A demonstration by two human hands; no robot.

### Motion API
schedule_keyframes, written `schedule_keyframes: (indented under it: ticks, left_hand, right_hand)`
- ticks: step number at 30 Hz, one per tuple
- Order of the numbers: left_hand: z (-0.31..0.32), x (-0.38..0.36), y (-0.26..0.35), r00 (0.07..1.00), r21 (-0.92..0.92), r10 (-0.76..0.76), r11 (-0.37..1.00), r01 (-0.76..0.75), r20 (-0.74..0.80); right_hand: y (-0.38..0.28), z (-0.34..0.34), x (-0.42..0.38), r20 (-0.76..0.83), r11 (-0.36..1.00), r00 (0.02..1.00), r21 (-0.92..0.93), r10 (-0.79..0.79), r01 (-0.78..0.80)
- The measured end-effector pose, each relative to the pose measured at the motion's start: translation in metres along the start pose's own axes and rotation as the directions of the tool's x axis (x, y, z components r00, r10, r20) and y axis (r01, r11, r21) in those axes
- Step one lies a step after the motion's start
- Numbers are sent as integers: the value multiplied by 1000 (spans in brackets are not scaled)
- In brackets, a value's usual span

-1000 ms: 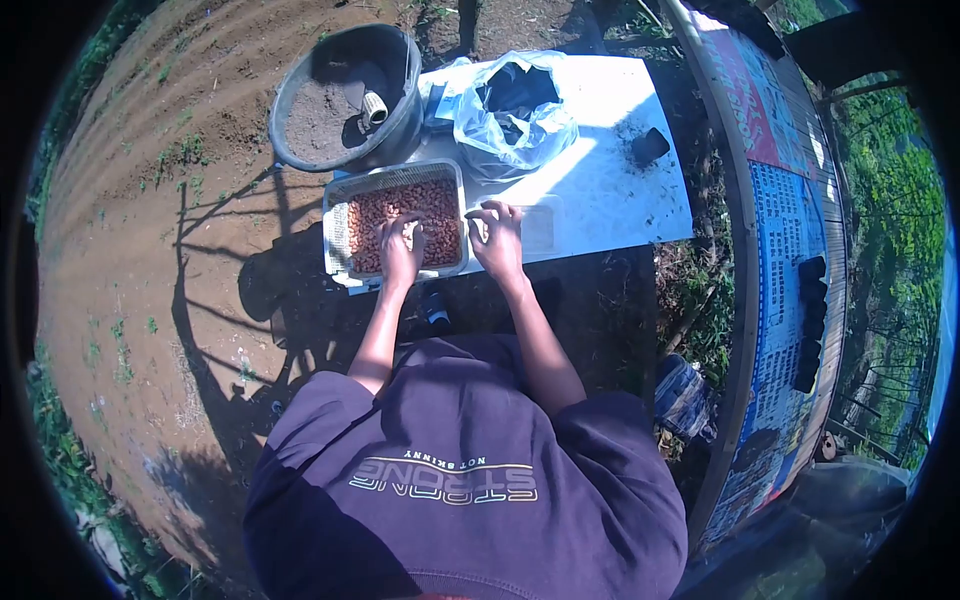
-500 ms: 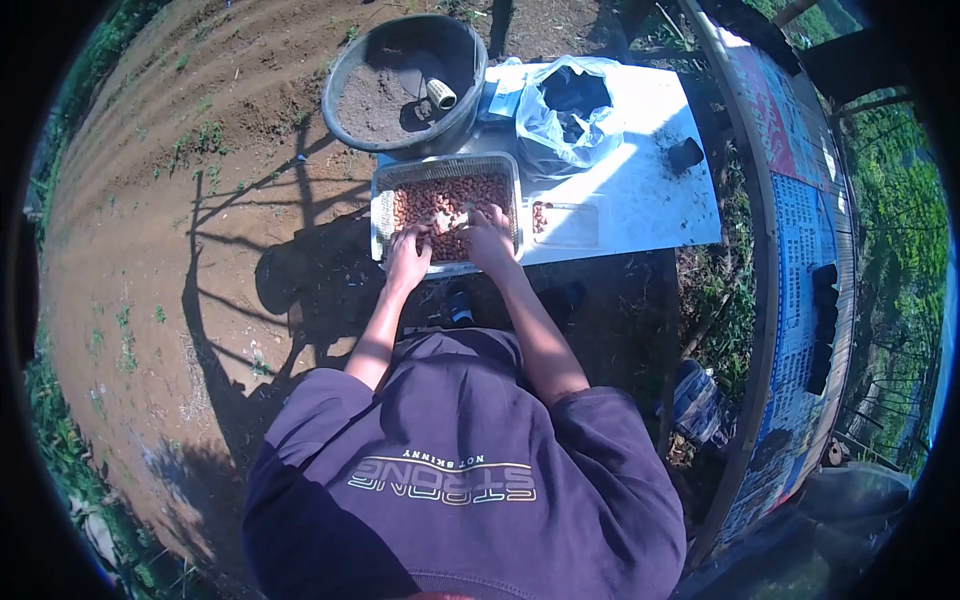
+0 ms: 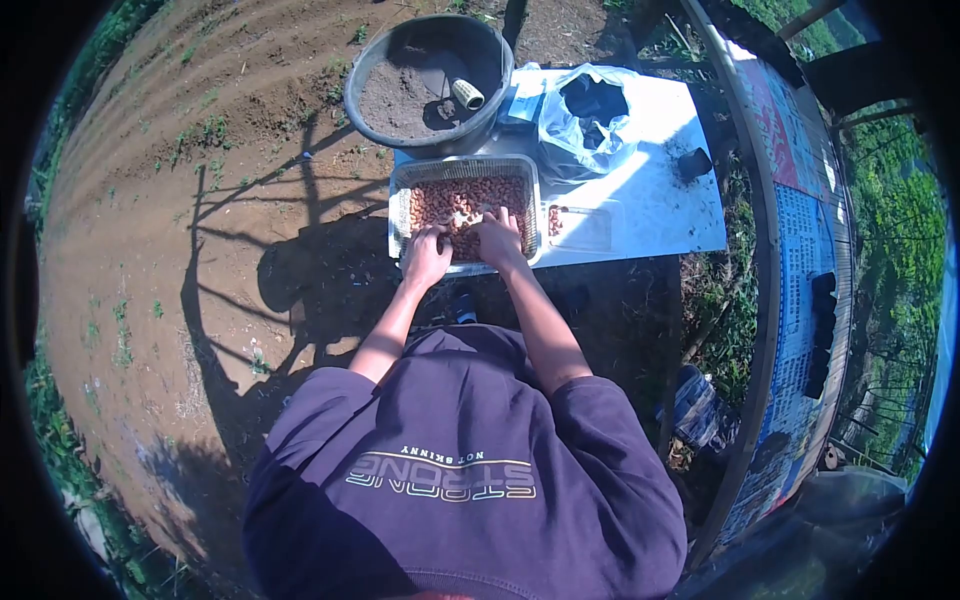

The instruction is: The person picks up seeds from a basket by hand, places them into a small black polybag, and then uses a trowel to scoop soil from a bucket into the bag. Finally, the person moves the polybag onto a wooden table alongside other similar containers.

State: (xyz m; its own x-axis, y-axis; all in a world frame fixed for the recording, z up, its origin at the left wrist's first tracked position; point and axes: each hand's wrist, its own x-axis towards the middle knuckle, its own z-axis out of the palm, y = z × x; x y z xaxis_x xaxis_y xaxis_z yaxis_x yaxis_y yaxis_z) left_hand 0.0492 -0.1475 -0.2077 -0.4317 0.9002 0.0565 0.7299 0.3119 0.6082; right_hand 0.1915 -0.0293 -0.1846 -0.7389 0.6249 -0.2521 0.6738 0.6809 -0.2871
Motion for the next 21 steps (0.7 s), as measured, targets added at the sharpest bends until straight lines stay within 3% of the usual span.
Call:
schedule_keyframes:
  ticks: [11, 14, 17, 21]
  left_hand:
    - [-5, 3, 2, 999, -46, -3, 999, 5, 49]
    - [-4, 4, 2, 999, -29, 5, 1000, -3, 50]
    - [0, 10, 0, 996, -14, -15, 1000, 16, 88]
    - [2, 17, 0, 987, -1, -19, 1000, 19, 160]
  right_hand:
    - [10, 21, 3, -193, 1000, 981, 18, 11, -8]
    - [7, 13, 2, -64, 996, 997, 85, 41, -35]
    - [-2, 1, 3, -32, 998, 998, 47, 54, -53]
    - [1, 21, 14, -100, 999, 995, -37, 15, -19]
